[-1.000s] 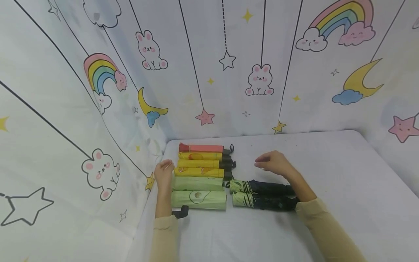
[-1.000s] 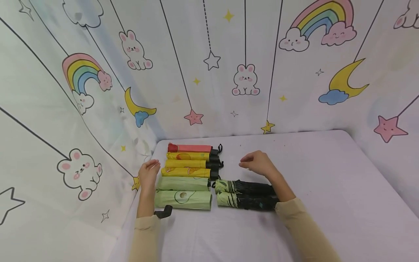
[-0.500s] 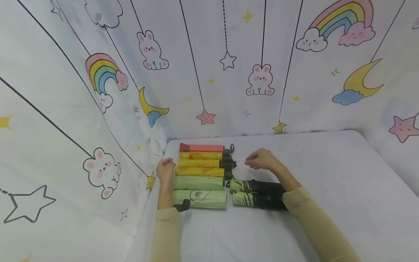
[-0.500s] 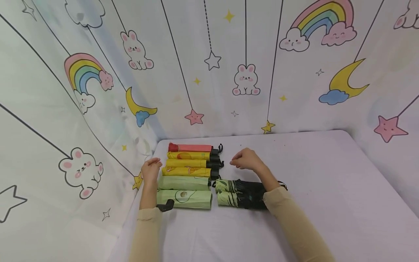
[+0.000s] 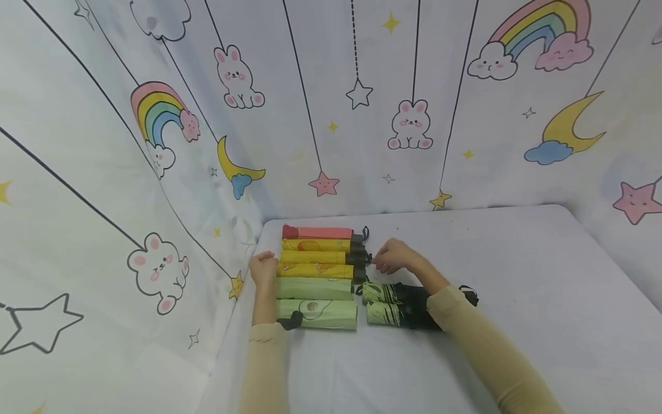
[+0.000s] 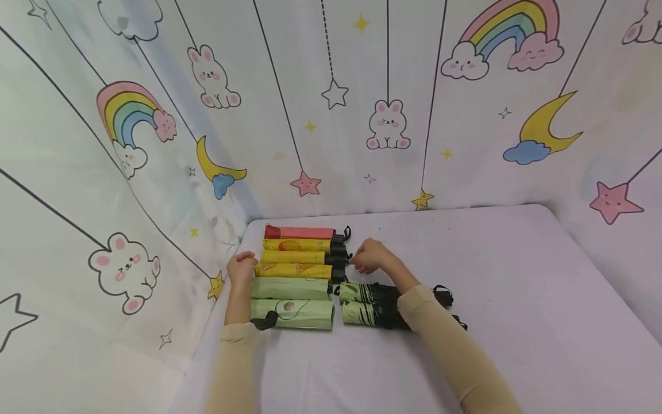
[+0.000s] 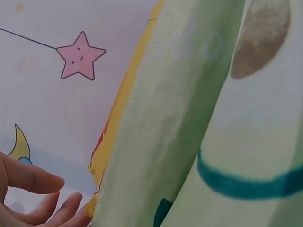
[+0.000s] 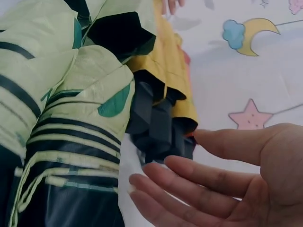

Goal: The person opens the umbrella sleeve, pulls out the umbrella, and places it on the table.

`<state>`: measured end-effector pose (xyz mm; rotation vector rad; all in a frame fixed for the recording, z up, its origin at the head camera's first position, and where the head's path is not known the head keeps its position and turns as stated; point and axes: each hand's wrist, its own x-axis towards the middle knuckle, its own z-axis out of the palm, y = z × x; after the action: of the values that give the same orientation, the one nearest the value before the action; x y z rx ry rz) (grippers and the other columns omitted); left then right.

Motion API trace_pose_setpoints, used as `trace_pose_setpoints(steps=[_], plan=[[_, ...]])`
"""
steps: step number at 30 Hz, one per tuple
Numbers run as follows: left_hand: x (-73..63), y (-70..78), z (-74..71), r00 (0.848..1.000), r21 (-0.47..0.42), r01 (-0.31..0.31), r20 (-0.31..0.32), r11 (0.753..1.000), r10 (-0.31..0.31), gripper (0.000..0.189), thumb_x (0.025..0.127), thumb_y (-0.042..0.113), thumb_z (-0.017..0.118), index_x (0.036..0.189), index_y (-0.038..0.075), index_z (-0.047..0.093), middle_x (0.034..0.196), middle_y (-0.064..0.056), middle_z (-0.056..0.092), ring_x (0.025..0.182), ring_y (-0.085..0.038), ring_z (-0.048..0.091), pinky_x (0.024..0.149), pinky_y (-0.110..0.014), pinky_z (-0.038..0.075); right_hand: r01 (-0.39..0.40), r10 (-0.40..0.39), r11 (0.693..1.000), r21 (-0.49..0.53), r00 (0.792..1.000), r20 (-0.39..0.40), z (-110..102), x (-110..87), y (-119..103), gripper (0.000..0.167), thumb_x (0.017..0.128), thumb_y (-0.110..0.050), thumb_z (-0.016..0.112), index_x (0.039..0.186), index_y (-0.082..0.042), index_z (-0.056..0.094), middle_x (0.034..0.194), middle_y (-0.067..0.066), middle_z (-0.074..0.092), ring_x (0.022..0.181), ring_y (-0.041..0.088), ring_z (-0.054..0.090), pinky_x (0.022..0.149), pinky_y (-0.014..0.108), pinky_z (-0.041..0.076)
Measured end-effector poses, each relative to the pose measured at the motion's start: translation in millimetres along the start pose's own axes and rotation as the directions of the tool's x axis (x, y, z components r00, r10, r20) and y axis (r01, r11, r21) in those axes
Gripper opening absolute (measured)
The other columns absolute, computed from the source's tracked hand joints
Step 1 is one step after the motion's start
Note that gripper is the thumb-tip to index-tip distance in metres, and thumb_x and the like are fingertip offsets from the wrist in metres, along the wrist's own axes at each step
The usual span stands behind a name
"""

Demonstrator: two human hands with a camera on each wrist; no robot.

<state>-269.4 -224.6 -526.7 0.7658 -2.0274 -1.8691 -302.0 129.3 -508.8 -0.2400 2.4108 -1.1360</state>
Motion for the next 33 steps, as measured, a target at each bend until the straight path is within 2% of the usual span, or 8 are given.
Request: trace_pose_setpoints(steps=[4,8,15,19,22,27,29,33], plan=[[0.7,-0.4,1.8,1.0,0.0,0.013,0.016,1.0,-0.013,0.037,0.091,-0.007,0.053,0.129,-0.009,0.058,0.127,-0.022,0.055,0.114,-0.031,0.051,0.088,-0.033,0.046,-0.039,0.039,0.999,-0.011,0.999,0.008,6.8,9.3,-1.1,0.031,0.099,-0.02,0.071,0.111,0.008,0.076,0.097,0.019,0.078,0.086,0.03,0.077,0.074,0.039,0.066],[0.7,-1.0,3.1,0.999,-0.002,0.029,0.027,1.0,-0.029,0.042,0.092,-0.005,0.05,0.133,-0.008,0.057,0.129,-0.022,0.056,0.119,-0.033,0.051,0.094,-0.036,0.046,-0.077,0.078,0.997,-0.005,0.997,0.03,14.3,12.1,-2.2,0.029,0.098,-0.019,0.072,0.103,0.009,0.077,0.093,0.019,0.077,0.085,0.031,0.077,0.075,0.041,0.066],[0.7,-3.7,4.7,0.999,0.019,0.045,-0.01,0.999,-0.044,0.035,0.096,0.0,0.053,0.13,-0.006,0.059,0.13,-0.021,0.059,0.126,-0.036,0.053,0.108,-0.047,0.046,-0.07,0.069,0.997,0.013,0.996,0.05,26.2,11.6,-3.1,0.03,0.097,-0.02,0.07,0.092,0.01,0.076,0.09,0.02,0.076,0.084,0.033,0.075,0.076,0.044,0.065],[1.0,-4.9,5.3,0.998,0.021,0.052,-0.033,0.998,-0.051,0.028,0.096,0.0,0.055,0.123,-0.004,0.062,0.126,-0.02,0.061,0.122,-0.035,0.055,0.103,-0.043,0.048,-0.067,0.066,0.998,0.006,0.996,0.052,31.2,12.0,-1.5,0.03,0.098,-0.021,0.07,0.093,0.008,0.075,0.089,0.019,0.076,0.08,0.03,0.074,0.071,0.041,0.065],[0.6,-5.9,5.9,0.997,0.03,0.048,-0.063,0.998,-0.046,0.026,0.094,-0.001,0.057,0.119,-0.004,0.064,0.121,-0.02,0.062,0.116,-0.034,0.057,0.096,-0.041,0.05,-0.067,0.067,0.998,0.012,0.997,0.025,34.6,12.4,1.1,0.032,0.097,-0.024,0.073,0.086,0.006,0.075,0.079,0.015,0.074,0.068,0.022,0.069,0.061,0.034,0.061],[1.2,-8.6,5.9,0.995,0.044,0.036,-0.097,0.998,-0.032,0.024,0.095,-0.002,0.062,0.119,-0.003,0.066,0.117,-0.019,0.066,0.111,-0.032,0.062,0.089,-0.037,0.053,-0.033,0.033,0.999,0.04,0.999,0.015,39.9,14.4,5.1,0.038,0.092,-0.024,0.08,0.063,-0.003,0.067,0.057,0.003,0.059,0.049,0.012,0.047,0.045,0.024,0.043],[1.8,-9.9,6.1,0.995,0.03,0.036,-0.094,0.999,-0.033,0.024,0.096,-0.002,0.064,0.12,-0.004,0.066,0.117,-0.019,0.067,0.111,-0.032,0.063,0.088,-0.035,0.054,-0.009,0.008,0.999,0.053,1.0,0.018,41.8,15.4,7.0,0.042,0.091,-0.019,0.081,0.056,-0.008,0.06,0.052,0.0,0.052,0.046,0.01,0.041,0.043,0.022,0.036],[3.8,-12.0,6.7,0.994,0.007,0.033,-0.107,0.999,-0.033,0.024,0.096,-0.002,0.068,0.12,-0.005,0.066,0.116,-0.019,0.069,0.11,-0.031,0.064,0.083,-0.028,0.055,0.028,-0.029,0.998,0.064,0.999,0.012,45.0,17.4,11.0,0.051,0.09,-0.013,0.082,0.052,-0.014,0.049,0.048,-0.005,0.041,0.044,0.008,0.033,0.042,0.022,0.03]])
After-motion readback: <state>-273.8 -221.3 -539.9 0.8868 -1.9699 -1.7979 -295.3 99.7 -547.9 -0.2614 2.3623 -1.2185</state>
